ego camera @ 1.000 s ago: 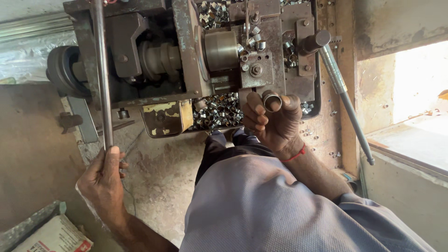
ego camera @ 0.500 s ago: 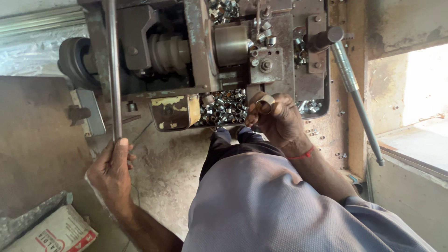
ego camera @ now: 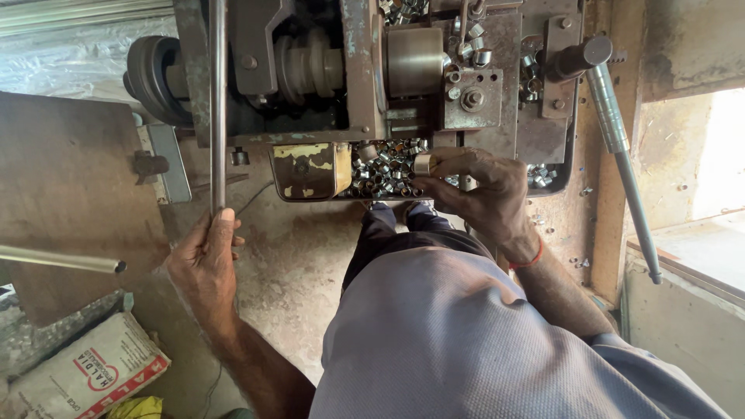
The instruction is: The person operates a metalworking machine by turning a handwheel with their right hand while holding a long metal rod with their left hand. Metal shavings accumulate on the machine bed as the process continues.
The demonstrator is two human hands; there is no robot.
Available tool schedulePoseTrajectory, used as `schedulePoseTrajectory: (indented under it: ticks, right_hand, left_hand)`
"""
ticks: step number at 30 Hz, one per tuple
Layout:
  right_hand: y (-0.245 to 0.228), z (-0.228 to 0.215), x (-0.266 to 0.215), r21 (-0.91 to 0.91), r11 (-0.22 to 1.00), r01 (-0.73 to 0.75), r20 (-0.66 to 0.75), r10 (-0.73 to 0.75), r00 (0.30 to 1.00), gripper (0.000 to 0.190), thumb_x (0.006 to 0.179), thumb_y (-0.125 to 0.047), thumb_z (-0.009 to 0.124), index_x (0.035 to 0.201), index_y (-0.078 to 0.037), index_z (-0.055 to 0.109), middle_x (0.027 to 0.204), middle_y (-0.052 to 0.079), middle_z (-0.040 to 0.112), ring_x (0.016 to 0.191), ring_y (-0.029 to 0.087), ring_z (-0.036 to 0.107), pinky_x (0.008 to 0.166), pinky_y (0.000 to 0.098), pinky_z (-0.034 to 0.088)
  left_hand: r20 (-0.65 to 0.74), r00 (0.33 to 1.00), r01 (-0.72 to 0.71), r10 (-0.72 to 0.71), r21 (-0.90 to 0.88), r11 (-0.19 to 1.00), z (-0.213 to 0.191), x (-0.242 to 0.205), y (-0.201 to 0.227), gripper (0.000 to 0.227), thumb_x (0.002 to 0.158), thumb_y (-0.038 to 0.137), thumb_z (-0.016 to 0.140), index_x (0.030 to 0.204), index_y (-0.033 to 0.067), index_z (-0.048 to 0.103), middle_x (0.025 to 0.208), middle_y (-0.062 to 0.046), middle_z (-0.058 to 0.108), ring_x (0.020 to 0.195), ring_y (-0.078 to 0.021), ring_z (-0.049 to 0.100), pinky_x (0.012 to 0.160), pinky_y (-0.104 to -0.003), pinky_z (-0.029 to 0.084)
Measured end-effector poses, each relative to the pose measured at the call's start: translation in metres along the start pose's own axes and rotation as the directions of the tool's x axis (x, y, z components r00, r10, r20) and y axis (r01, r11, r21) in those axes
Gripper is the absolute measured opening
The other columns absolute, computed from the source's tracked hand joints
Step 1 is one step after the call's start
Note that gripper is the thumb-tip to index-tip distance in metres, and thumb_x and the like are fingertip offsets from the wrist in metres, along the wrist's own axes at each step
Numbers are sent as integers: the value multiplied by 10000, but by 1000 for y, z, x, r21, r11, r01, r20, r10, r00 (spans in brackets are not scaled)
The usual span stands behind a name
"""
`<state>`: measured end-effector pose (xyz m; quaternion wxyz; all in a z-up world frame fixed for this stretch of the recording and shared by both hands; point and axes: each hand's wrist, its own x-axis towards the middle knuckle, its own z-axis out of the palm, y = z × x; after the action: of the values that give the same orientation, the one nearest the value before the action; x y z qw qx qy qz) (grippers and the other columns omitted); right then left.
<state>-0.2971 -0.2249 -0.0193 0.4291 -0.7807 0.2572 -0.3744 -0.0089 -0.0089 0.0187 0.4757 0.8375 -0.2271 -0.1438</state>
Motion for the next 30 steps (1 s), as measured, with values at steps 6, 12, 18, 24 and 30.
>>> schedulePoseTrajectory:
  ticks: [6,12,18,24,30]
  right_hand:
    - [-4,3,-1,3,1000,2,-85,-1,996,226,889,-76,864,1002,-77,668,1073,102,772,907,119,753,705,237,593]
    - [23,-11,0,-160,983,95,-247,-133,960,376,973,-90,842,1240,-39,583,1095,96,707,982,140,726,853,293,619]
    - [89,-68,26,-216,912,-347,-432,229,872,309,1005,-98,762,1296,-50,667,1129,117,743,1002,183,763,820,319,656]
    - [164,-84,70,-302,872,-386,-218,331,918,376,959,-66,708,1328,-18,648,1185,184,741,1014,236,751,856,372,639]
    - [211,-82,104,-372,878,-300,-13,319,948,443,914,73,498,1318,14,670,1196,219,737,980,264,763,898,385,619]
  left_hand:
    - [-11,1000,-3,3,16,1000,1,0,3,332,987,270,755,1216,30,753,865,-79,755,676,-99,671,563,-234,495]
    - [-11,1000,-26,26,18,1000,2,0,3,298,1006,248,749,1201,23,765,862,-82,752,670,-95,656,566,-232,485]
    - [-15,998,-66,66,38,997,3,0,2,283,1017,235,757,1202,20,762,859,-87,749,667,-91,664,557,-228,496]
    - [-37,998,-55,57,43,998,2,-1,0,310,1008,259,768,1211,25,762,860,-94,754,672,-94,668,560,-225,492]
    - [-28,998,-59,60,26,998,2,-3,-4,333,1009,277,771,1235,32,756,865,-92,751,684,-98,670,572,-229,487]
